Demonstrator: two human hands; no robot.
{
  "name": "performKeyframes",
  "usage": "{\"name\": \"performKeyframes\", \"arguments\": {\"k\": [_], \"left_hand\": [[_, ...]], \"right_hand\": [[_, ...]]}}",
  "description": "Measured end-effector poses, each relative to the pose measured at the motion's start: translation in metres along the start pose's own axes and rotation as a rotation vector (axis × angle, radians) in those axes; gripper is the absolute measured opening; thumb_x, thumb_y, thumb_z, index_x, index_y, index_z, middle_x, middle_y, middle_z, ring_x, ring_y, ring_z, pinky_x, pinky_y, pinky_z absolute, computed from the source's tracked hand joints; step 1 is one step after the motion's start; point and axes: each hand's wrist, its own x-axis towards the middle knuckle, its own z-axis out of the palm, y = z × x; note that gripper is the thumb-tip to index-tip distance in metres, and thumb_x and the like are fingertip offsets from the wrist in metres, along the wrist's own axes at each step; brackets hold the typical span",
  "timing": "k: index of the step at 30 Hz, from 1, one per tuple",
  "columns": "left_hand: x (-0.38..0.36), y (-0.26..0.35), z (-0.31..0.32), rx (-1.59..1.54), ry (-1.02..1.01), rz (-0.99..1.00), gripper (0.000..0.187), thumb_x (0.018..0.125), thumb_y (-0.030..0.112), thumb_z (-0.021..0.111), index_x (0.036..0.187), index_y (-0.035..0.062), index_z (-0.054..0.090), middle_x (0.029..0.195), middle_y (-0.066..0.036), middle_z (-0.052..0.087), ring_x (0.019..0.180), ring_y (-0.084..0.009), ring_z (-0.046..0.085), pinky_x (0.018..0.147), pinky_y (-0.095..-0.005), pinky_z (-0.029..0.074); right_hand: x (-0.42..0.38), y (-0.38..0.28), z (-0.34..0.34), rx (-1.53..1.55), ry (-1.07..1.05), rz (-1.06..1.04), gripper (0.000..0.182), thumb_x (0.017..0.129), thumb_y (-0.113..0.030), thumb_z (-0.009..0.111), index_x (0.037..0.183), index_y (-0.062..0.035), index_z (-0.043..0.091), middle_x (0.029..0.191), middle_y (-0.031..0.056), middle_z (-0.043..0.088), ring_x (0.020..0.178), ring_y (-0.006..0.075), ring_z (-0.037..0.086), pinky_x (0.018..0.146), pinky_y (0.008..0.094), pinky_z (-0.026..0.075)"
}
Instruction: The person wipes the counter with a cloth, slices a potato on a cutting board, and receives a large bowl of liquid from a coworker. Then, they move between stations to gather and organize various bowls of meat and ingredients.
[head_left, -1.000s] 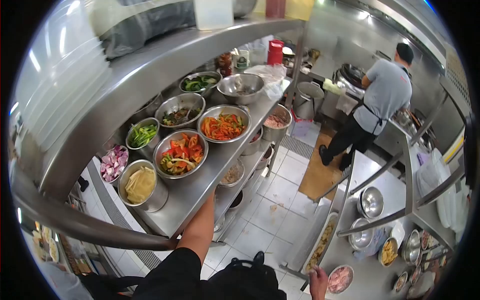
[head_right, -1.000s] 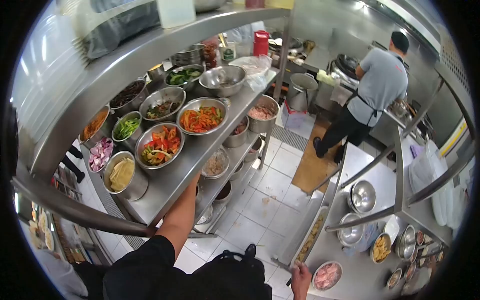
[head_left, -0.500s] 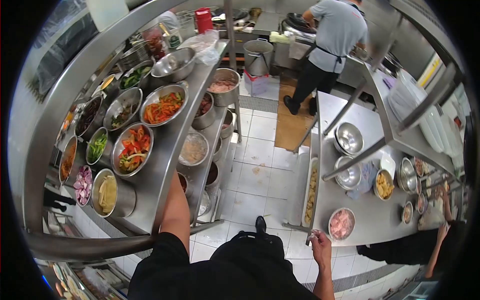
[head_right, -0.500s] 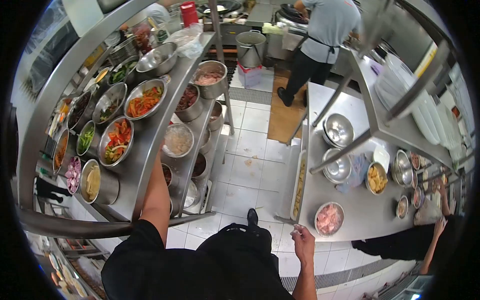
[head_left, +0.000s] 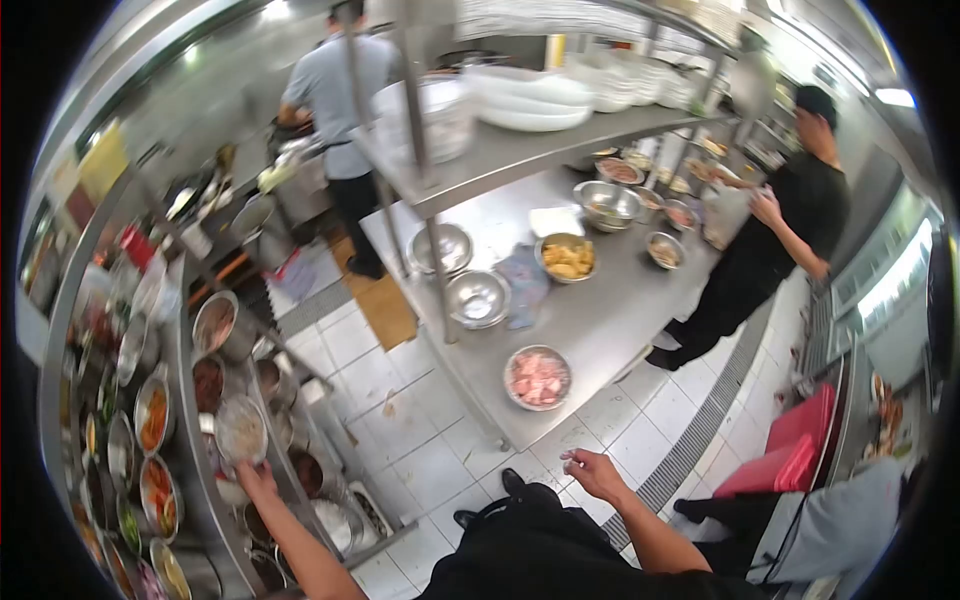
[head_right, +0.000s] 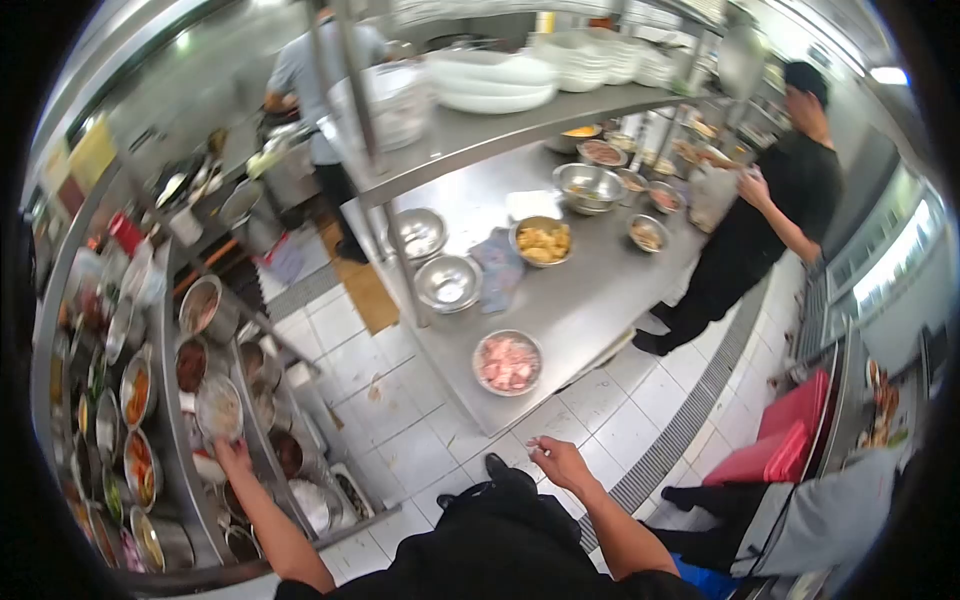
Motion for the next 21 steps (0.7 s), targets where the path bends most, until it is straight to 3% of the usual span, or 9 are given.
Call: {"name": "performKeyframes", "arguments": {"k": [2, 3, 5, 7, 9, 12, 15, 19, 21], "left_hand": [[-0.066, -0.023, 0.012, 0.005, -0.055, -0.172, 0.037, 0.084, 0.014, 0.055, 0.121, 0.0087, 0.057, 0.114, -0.005, 0.063, 0.085, -0.0190, 0.063, 0.061, -0.0287, 0.051], [-0.085, -0.044, 0.005, -0.003, -0.137, -0.170, 0.033, 0.082, 0.016, 0.058, 0.114, 0.0087, 0.059, 0.109, -0.007, 0.064, 0.088, -0.0199, 0.061, 0.065, -0.0266, 0.052], [-0.101, -0.086, -0.016, 0.073, -0.107, -0.305, 0.039, 0.071, 0.009, 0.053, 0.109, 0.0066, 0.057, 0.103, -0.007, 0.063, 0.069, -0.0208, 0.058, 0.053, -0.0282, 0.048], [-0.140, -0.119, -0.027, 0.142, 0.063, -0.418, 0.034, 0.072, 0.011, 0.053, 0.105, 0.0067, 0.057, 0.097, -0.007, 0.062, 0.063, -0.0211, 0.055, 0.050, -0.0272, 0.046], [-0.173, -0.155, -0.045, 0.194, 0.033, -0.447, 0.036, 0.073, 0.012, 0.052, 0.108, 0.0075, 0.060, 0.091, -0.006, 0.063, 0.061, -0.0204, 0.055, 0.049, -0.0262, 0.046], [-0.243, -0.188, -0.042, 0.293, 0.240, -0.435, 0.037, 0.077, 0.014, 0.052, 0.112, 0.0090, 0.064, 0.085, -0.005, 0.063, 0.059, -0.0203, 0.054, 0.047, -0.0255, 0.045], [-0.287, -0.210, -0.047, 0.263, 0.260, -0.392, 0.043, 0.083, 0.017, 0.050, 0.124, 0.0134, 0.062, 0.091, -0.005, 0.065, 0.057, -0.0197, 0.052, 0.045, -0.0264, 0.044], [-0.306, -0.226, -0.081, 0.215, 0.403, -0.348, 0.032, 0.090, 0.029, 0.052, 0.117, 0.0135, 0.059, 0.086, -0.006, 0.061, 0.058, -0.0168, 0.050, 0.045, -0.0257, 0.044], [-0.337, -0.225, -0.077, 0.205, 0.426, -0.300, 0.029, 0.092, 0.034, 0.053, 0.109, 0.0110, 0.060, 0.080, -0.006, 0.058, 0.058, -0.0160, 0.051, 0.045, -0.0240, 0.043]], "right_hand": [[0.012, 0.002, -0.018, -0.009, 0.024, -0.036, 0.037, 0.094, -0.028, 0.061, 0.123, -0.0072, 0.069, 0.091, 0.0116, 0.073, 0.070, 0.0195, 0.062, 0.074, 0.0345, 0.053], [0.024, 0.007, -0.026, 0.009, 0.049, -0.029, 0.037, 0.094, -0.028, 0.061, 0.123, -0.0072, 0.069, 0.091, 0.0116, 0.073, 0.070, 0.0195, 0.062, 0.074, 0.0345, 0.053], [0.056, 0.010, -0.046, 0.201, 0.140, -0.167, 0.035, 0.095, -0.026, 0.061, 0.124, -0.0074, 0.068, 0.089, 0.0081, 0.073, 0.072, 0.0168, 0.062, 0.075, 0.0333, 0.052], [0.091, -0.017, -0.089, 0.409, 0.160, -0.147, 0.032, 0.097, -0.022, 0.059, 0.124, -0.0069, 0.068, 0.086, 0.0040, 0.071, 0.067, 0.0110, 0.058, 0.065, 0.0282, 0.050], [0.132, -0.049, -0.142, 0.777, 0.191, -0.213, 0.030, 0.101, -0.018, 0.054, 0.126, -0.0040, 0.064, 0.085, 0.0027, 0.070, 0.053, 0.0027, 0.046, 0.047, 0.0199, 0.036], [0.196, -0.111, -0.241, 1.206, 0.078, -0.497, 0.028, 0.101, -0.028, 0.055, 0.120, -0.0074, 0.062, 0.085, 0.0001, 0.065, 0.056, 0.0066, 0.048, 0.046, 0.0223, 0.036], [0.272, -0.168, -0.339, 1.380, -0.057, -0.643, 0.040, 0.102, -0.045, 0.053, 0.120, -0.0100, 0.061, 0.087, 0.0023, 0.065, 0.058, 0.0095, 0.049, 0.050, 0.0261, 0.038], [0.357, -0.240, -0.436, 1.421, -0.166, -0.806, 0.059, 0.101, -0.062, 0.042, 0.125, -0.0094, 0.055, 0.095, 0.0055, 0.063, 0.063, 0.0104, 0.046, 0.051, 0.0263, 0.037], [0.388, -0.268, -0.466, 1.446, -0.199, -0.857, 0.064, 0.099, -0.065, 0.043, 0.127, -0.0081, 0.054, 0.100, 0.0074, 0.062, 0.066, 0.0120, 0.047, 0.054, 0.0279, 0.038]]}}
